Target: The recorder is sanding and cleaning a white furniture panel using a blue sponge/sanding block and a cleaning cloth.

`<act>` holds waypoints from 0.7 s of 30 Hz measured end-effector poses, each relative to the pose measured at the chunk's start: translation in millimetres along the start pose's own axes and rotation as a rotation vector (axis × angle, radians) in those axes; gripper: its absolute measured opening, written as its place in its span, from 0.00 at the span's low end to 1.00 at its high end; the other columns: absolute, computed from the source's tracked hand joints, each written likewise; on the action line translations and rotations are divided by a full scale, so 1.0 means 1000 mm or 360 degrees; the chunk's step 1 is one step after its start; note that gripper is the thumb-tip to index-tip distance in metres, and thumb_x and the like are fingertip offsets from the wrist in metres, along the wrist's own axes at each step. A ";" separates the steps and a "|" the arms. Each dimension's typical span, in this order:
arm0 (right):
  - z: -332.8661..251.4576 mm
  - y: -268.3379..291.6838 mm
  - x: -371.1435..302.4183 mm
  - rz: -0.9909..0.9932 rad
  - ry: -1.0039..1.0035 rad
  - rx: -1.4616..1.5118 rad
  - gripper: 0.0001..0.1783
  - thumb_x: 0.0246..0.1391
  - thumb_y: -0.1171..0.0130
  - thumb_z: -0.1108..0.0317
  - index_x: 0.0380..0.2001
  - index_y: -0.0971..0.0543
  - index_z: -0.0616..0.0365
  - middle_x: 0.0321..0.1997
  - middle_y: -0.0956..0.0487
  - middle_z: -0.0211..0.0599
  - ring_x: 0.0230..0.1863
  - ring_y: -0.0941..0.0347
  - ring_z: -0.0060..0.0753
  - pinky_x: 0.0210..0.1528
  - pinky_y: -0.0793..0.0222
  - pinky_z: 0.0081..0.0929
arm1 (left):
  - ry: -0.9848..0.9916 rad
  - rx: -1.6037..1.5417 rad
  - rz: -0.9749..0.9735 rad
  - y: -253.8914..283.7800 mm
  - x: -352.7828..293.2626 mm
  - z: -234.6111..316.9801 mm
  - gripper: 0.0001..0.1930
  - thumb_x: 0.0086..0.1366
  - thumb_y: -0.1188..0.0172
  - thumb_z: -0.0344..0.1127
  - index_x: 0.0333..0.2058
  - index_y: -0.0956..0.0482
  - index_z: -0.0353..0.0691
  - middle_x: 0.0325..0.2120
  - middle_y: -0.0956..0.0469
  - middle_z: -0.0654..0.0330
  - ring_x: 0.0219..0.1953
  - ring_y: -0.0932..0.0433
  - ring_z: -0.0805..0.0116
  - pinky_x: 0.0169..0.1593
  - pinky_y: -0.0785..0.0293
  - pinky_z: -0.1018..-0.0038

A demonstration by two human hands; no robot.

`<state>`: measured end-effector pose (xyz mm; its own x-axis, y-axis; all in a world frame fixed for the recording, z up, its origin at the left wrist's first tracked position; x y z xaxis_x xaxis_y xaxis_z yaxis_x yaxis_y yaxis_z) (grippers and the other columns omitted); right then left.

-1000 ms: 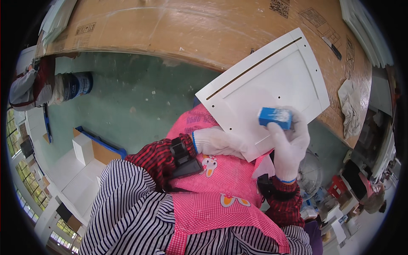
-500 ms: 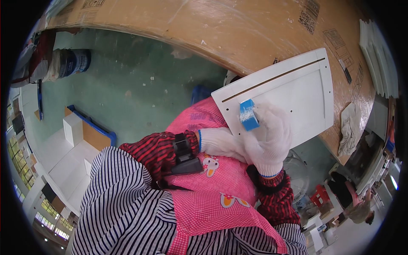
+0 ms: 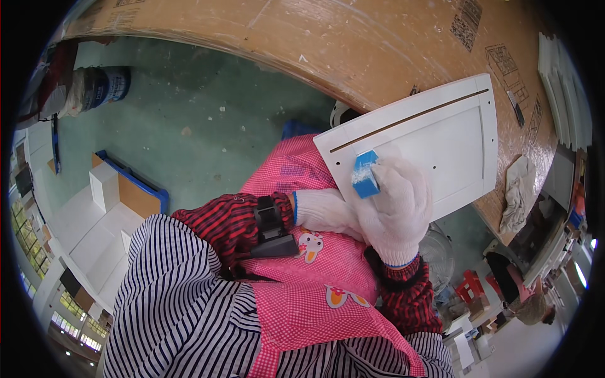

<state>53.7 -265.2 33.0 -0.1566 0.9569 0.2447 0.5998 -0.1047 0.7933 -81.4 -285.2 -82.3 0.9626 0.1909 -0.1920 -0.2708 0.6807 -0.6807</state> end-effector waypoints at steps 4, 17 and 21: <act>0.000 -0.003 0.001 0.0008 -0.0006 0.0025 0.26 0.36 0.25 0.73 0.44 0.20 0.52 0.45 0.19 0.36 0.46 0.22 0.45 0.50 0.27 0.39 | -0.0034 0.0334 -0.0008 -0.001 -0.003 0.012 0.15 0.72 0.41 0.29 0.53 0.21 0.27 0.52 0.19 0.52 0.53 0.20 0.63 0.60 0.24 0.69; -0.010 0.003 0.014 0.0007 -0.0026 0.0120 0.27 0.37 0.22 0.79 0.43 0.21 0.57 0.44 0.17 0.42 0.43 0.19 0.43 0.45 0.23 0.34 | -0.0203 0.0212 0.0116 0.003 0.003 -0.021 0.16 0.72 0.43 0.32 0.55 0.21 0.34 0.53 0.18 0.53 0.55 0.20 0.57 0.61 0.26 0.66; -0.014 -0.010 0.030 0.0058 -0.0016 0.0203 0.26 0.38 0.20 0.77 0.43 0.19 0.57 0.42 0.17 0.41 0.42 0.19 0.40 0.44 0.23 0.33 | -0.0568 0.1080 0.0124 0.006 0.000 -0.011 0.14 0.72 0.45 0.35 0.54 0.19 0.43 0.51 0.18 0.55 0.54 0.22 0.54 0.60 0.28 0.65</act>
<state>32.2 -239.5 39.8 -0.1255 0.9558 0.2660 0.6999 -0.1047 0.7065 -83.3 -288.5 -93.9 0.9139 0.3943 0.0968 -0.3890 0.9186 -0.0698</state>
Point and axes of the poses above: each hand's wrist, its own x-axis towards the middle knuckle, its own y-axis out of the back of the hand, z = x × y, the point moved 1 cm from there along x, towards the middle knuckle
